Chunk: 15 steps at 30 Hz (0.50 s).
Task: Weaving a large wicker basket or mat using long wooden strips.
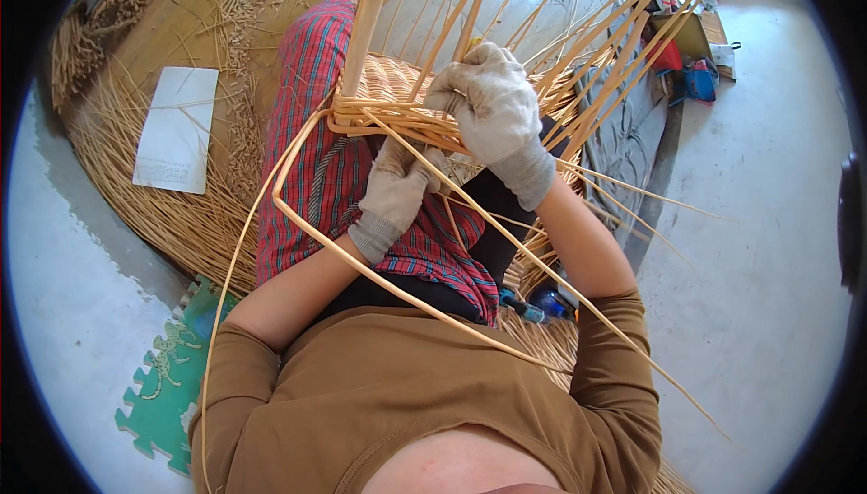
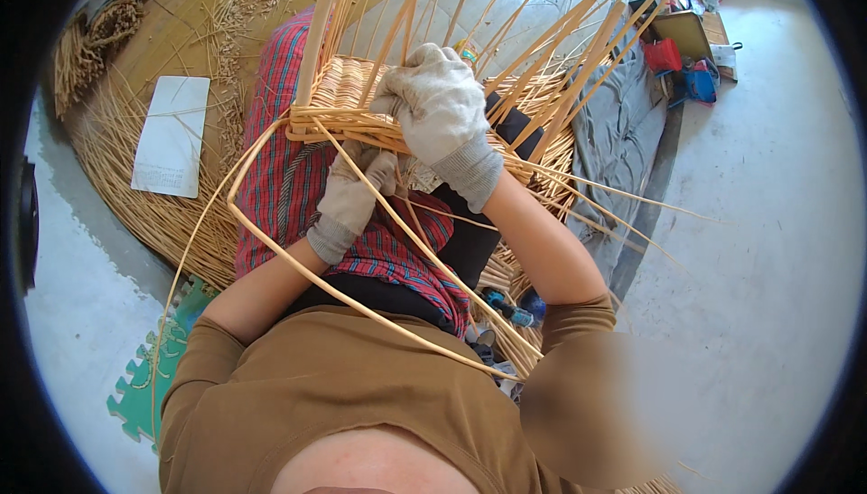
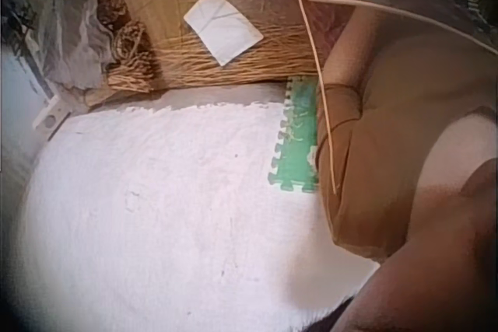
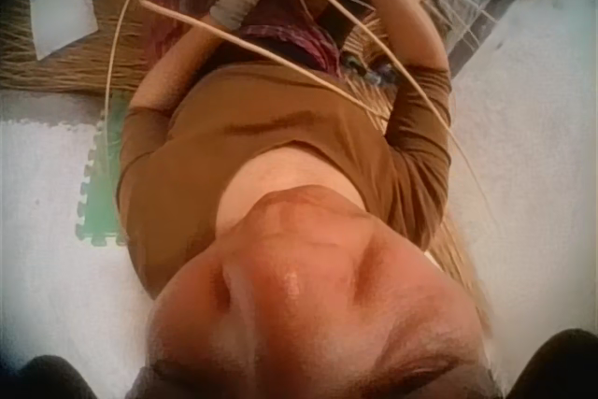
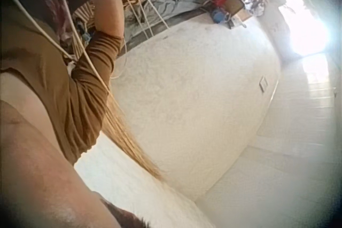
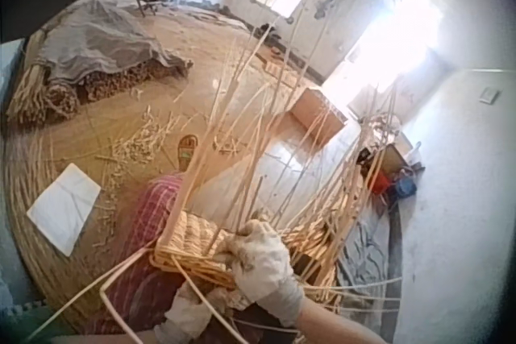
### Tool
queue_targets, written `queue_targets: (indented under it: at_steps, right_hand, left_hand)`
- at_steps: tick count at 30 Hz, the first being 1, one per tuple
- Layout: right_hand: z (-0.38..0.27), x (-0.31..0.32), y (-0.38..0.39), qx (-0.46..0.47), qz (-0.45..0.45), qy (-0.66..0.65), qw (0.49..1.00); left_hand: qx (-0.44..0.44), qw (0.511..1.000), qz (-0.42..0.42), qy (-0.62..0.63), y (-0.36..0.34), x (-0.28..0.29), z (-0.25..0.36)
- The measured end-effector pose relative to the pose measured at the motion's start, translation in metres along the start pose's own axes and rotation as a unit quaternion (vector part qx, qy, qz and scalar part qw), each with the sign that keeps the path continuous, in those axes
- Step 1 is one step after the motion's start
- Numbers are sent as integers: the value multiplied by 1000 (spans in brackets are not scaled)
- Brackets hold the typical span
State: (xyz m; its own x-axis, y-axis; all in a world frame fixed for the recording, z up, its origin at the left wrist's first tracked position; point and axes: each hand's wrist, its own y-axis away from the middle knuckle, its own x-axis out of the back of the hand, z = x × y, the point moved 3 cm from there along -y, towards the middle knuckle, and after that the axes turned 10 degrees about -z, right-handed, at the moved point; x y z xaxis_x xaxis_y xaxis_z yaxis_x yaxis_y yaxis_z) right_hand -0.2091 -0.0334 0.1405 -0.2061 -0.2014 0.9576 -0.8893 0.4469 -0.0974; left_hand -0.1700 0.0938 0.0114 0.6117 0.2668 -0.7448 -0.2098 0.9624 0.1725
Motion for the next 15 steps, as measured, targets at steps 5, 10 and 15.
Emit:
queue_targets:
  at_steps: [5,10,15]
  right_hand:
    - [-13,7,-19,42,95,101,990]
    - [5,43,-88,54,249,291,922]
    - [47,174,-173,-109,237,-69,963]
  left_hand:
    - [75,997,-3,-17,4,-1,-12]
    - [110,993,-33,-30,18,-12,-10]
    - [146,988,-25,-49,6,14,-13]
